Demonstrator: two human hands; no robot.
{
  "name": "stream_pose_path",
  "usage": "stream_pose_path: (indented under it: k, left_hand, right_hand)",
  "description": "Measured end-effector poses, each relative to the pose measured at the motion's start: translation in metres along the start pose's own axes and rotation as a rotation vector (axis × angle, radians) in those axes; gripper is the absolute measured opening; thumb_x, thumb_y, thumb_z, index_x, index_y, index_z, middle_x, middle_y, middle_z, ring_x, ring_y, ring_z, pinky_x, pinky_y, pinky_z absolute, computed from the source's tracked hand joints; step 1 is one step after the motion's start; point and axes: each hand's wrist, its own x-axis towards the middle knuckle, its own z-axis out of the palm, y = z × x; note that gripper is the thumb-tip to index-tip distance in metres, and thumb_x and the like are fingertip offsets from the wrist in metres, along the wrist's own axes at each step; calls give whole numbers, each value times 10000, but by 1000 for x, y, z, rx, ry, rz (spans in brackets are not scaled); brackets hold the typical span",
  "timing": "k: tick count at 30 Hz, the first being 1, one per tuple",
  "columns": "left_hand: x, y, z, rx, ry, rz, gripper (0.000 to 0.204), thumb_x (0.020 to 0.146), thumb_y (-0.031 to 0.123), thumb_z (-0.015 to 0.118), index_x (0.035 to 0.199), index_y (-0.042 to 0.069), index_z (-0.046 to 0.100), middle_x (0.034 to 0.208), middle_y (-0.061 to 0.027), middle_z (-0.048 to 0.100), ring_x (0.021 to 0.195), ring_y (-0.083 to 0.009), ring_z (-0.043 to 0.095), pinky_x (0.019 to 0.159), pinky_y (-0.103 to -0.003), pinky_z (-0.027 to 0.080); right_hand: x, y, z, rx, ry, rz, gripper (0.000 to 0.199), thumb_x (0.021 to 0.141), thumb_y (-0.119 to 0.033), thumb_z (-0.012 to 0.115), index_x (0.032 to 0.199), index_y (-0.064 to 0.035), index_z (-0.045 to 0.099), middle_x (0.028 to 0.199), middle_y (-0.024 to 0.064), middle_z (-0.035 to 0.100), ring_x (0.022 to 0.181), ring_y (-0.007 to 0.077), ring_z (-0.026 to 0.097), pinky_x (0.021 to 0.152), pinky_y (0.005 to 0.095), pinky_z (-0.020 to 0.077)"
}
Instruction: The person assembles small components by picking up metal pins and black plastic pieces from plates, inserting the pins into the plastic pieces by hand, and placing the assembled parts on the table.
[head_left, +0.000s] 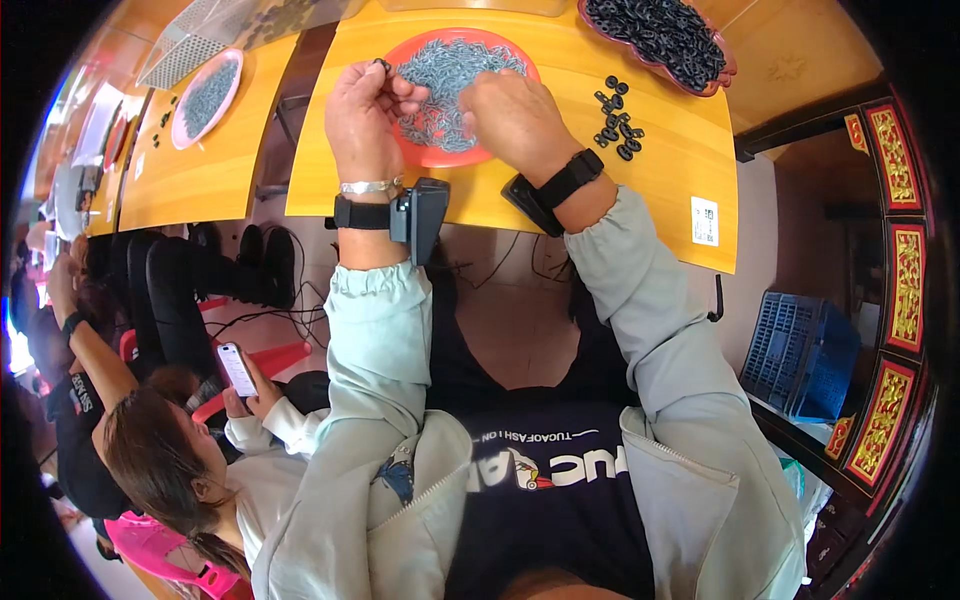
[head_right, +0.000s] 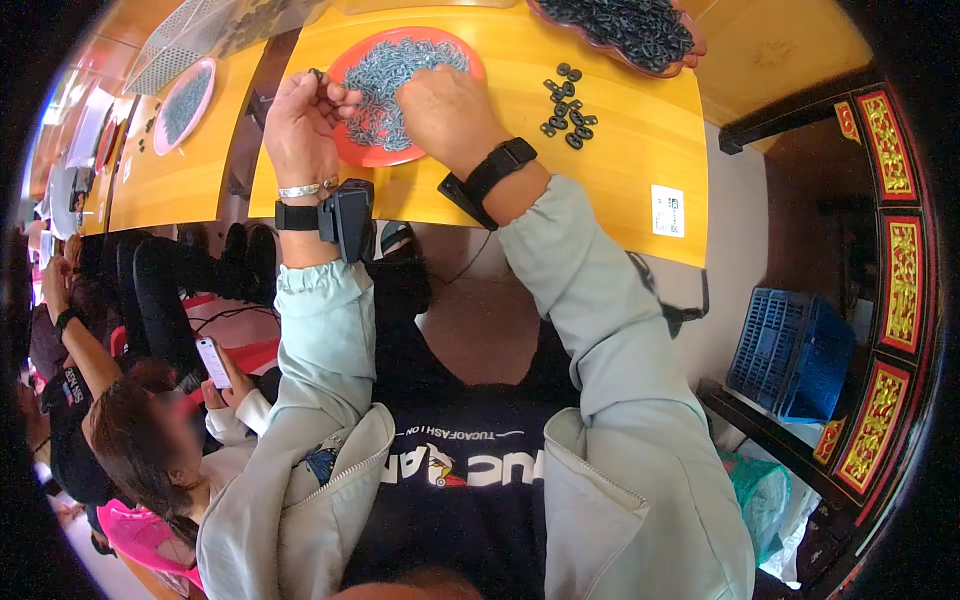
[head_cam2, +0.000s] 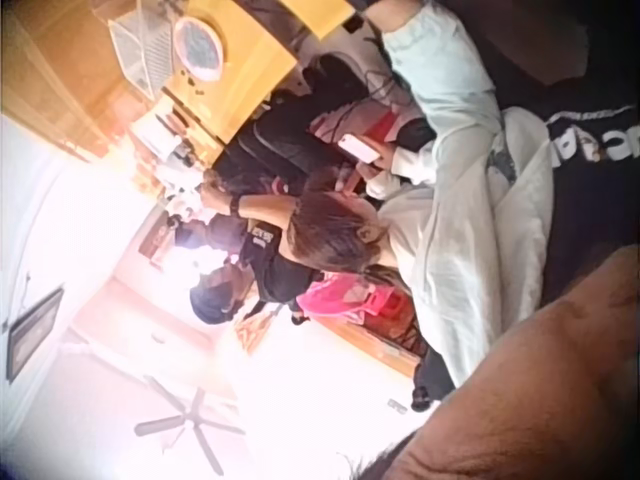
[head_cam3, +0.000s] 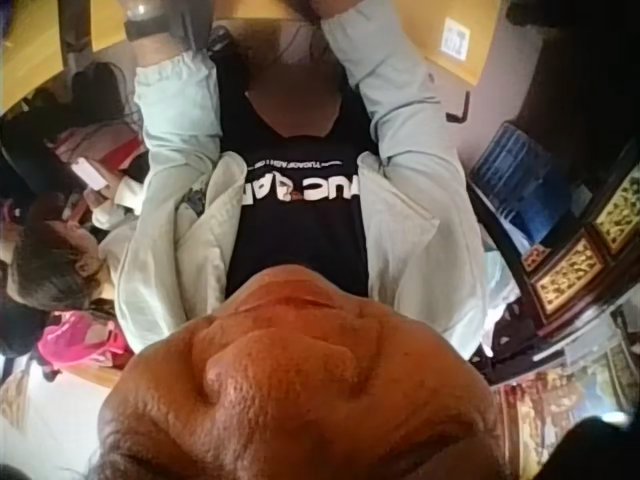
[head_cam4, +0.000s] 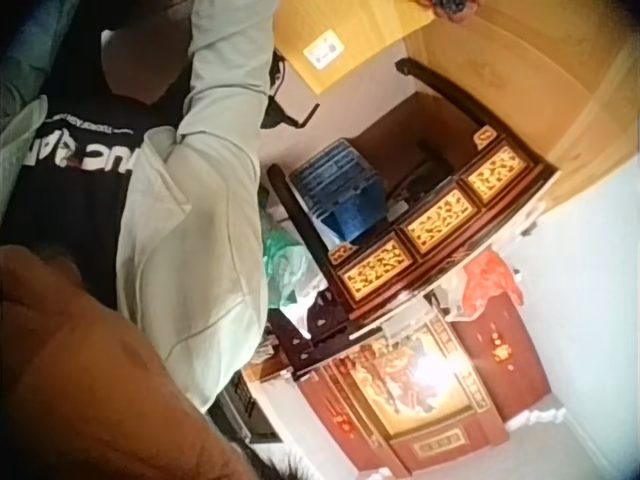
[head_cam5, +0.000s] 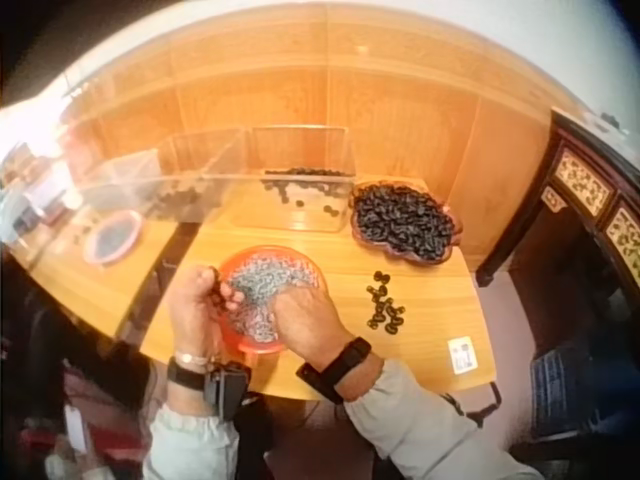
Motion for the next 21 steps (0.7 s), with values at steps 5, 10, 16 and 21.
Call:
stream_pose_path:
  k: [5,10,16,21]
  left_hand:
    - [0,1,0,8,-20,-22,153,908,130,433,822,23,499,667,-74,560,578,-189,594,526,-241,457]
    - [-2,2,-1,14,-11,-12,156,906,136,439,815,25,501,663,-71,559,574,-184,593,523,-240,456]
    - [-3,2,2,25,-3,-19,156,908,130,434,814,24,501,661,-69,558,570,-177,589,515,-237,454]
    - [-3,0,3,33,-13,-30,160,909,129,430,810,26,502,663,-66,559,574,-171,587,516,-236,453]
  right_hand:
    - [-1,3,2,8,45,-17,88,737,-133,592,743,-45,605,788,119,582,811,321,557,714,430,449]
    - [-1,-1,-6,149,62,-45,73,728,-134,605,742,-63,598,791,101,583,811,313,553,711,427,448]
    - [-3,-2,-2,102,2,-83,92,711,-136,629,757,-65,593,798,98,581,794,318,552,701,428,446]
    - [-2,1,4,81,44,-40,98,731,-146,606,761,-55,582,784,115,577,782,327,551,693,436,445]
